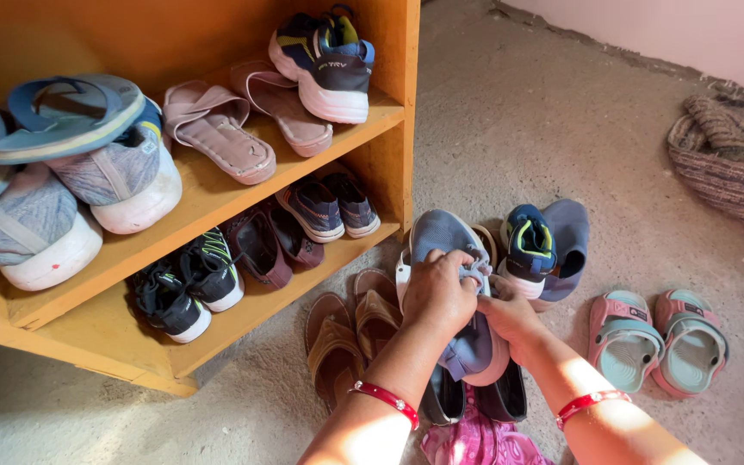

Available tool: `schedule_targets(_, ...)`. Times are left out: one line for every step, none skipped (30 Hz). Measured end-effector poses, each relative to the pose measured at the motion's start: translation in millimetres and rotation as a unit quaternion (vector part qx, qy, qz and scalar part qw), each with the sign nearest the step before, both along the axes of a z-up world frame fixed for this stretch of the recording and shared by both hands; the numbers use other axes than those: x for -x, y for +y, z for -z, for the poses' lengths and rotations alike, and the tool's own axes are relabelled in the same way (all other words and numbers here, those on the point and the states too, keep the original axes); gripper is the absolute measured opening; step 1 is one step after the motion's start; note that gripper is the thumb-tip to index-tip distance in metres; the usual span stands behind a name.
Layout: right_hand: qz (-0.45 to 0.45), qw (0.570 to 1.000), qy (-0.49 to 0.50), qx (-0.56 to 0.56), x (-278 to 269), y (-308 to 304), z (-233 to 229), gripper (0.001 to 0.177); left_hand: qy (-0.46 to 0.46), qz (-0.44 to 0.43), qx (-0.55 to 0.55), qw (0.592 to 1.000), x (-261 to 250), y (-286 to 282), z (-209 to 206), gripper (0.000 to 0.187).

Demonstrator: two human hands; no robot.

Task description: The person wipes the exterior and interior of several shoes using a cloth. They handle a dark slip-on shoe and a blue slip-on shoe, rubbing the cloth over the surfaces and inside the openings. The shoes are placed on the floor next to a wooden shoe rack.

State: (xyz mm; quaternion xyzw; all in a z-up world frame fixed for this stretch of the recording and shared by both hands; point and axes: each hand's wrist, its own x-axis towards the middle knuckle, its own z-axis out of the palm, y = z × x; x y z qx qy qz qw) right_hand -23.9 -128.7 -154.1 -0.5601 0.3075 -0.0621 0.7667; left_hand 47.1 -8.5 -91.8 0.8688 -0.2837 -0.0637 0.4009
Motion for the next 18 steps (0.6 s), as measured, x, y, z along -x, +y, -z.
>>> schedule_targets(0.011, 1.000, 0.009, 0.011, 0, -1, 10, 0.051, 0.002, 0.003, -0.020, 1.000, 1, -1, 7, 0.030)
schedule_targets(0.021, 0.999, 0.019, 0.022, 0, -2, 19, 0.052, 0.003, 0.006, -0.039, 0.999, 3, -2, 15, 0.030)
schedule_targets(0.032, 0.999, 0.027, 0.033, 0, -3, 29, 0.053, 0.000, 0.007, -0.037, 0.999, 4, -4, 21, 0.030)
schedule_targets(0.033, 0.996, 0.050, 0.063, 0, -5, 38, 0.054, -0.004, 0.007, -0.034, 0.999, 4, -5, 28, 0.030)
schedule_targets(0.034, 0.992, 0.072, 0.094, 0, -9, 48, 0.055, -0.008, 0.008, -0.031, 0.999, 4, -7, 34, 0.030)
schedule_targets(0.035, 0.987, 0.094, 0.124, 0, -13, 57, 0.056, -0.001, 0.011, -0.030, 0.999, 4, -9, 40, 0.030)
schedule_targets(0.022, 0.980, 0.090, 0.175, 0, -17, 66, 0.054, 0.007, 0.015, -0.028, 0.999, 5, -10, 45, 0.030)
schedule_targets(0.008, 0.970, 0.085, 0.226, -1, -22, 75, 0.052, 0.014, 0.019, -0.026, 0.999, 6, -12, 50, 0.030)
schedule_targets(-0.005, 0.958, 0.080, 0.277, -4, -27, 83, 0.050, 0.025, 0.020, -0.035, 0.999, 6, -15, 54, 0.031)
schedule_targets(-0.018, 0.953, 0.083, 0.290, -7, -32, 91, 0.047, 0.036, 0.021, -0.043, 0.998, 7, -17, 57, 0.031)
schedule_targets(-0.032, 0.949, 0.086, 0.302, -9, -36, 98, 0.044, 0.048, 0.022, -0.053, 0.997, 8, -19, 59, 0.032)
schedule_targets(-0.046, 0.944, 0.089, 0.314, -9, -40, 103, 0.042, 0.052, 0.022, -0.052, 0.997, 9, -22, 61, 0.033)
schedule_targets(-0.050, 0.933, 0.111, 0.337, -9, -44, 107, 0.042, 0.055, 0.022, -0.053, 0.997, 9, -23, 62, 0.033)
schedule_targets(-0.055, 0.922, 0.133, 0.359, -9, -49, 110, 0.042, 0.059, 0.023, -0.054, 0.997, 10, -25, 62, 0.033)
schedule_targets(-0.059, 0.909, 0.155, 0.381, -8, -52, 111, 0.042, 0.057, 0.023, -0.042, 0.997, 10, -27, 63, 0.033)
schedule_targets(-0.037, 0.919, 0.128, 0.371, -7, -56, 111, 0.043, 0.056, 0.023, -0.031, 0.998, 10, -30, 63, 0.033)
schedule_targets(-0.014, 0.927, 0.099, 0.361, -8, -62, 108, 0.046, 0.054, 0.024, -0.020, 0.998, 10, -33, 63, 0.033)
schedule_targets(0.009, 0.934, 0.071, 0.351, -7, -65, 105, 0.048, 0.050, 0.023, 0.001, 0.998, 11, -36, 63, 0.033)
